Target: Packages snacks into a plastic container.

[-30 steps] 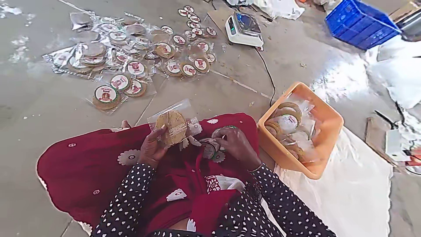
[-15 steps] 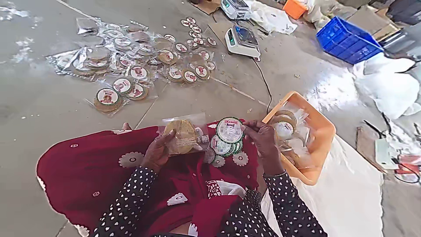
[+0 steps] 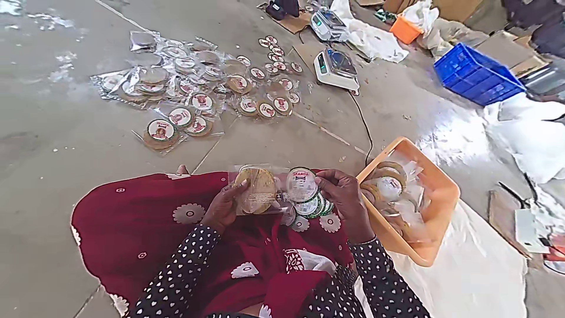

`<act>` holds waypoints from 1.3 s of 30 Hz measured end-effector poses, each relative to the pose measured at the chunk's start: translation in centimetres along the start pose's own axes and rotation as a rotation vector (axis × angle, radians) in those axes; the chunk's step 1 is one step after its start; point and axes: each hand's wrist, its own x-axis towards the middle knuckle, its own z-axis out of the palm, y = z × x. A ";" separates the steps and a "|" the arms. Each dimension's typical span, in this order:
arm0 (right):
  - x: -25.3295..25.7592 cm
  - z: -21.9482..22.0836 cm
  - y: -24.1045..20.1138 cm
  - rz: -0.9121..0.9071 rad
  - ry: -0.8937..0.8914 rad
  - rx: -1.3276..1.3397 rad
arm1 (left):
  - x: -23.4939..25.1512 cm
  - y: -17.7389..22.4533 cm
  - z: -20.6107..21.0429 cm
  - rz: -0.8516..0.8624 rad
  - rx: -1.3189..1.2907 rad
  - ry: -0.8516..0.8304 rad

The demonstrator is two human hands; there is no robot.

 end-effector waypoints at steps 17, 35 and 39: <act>0.0 -0.6 -0.1 -0.021 -0.025 -0.042 | -0.4 0.8 0.3 0.002 -0.033 0.070; -1.8 1.0 -0.1 -0.357 0.021 -0.209 | 0.1 -0.3 -0.1 0.013 -0.021 -0.014; -2.9 1.8 0.1 -0.628 0.073 -0.367 | -0.2 -0.1 0.1 0.038 -0.040 -0.066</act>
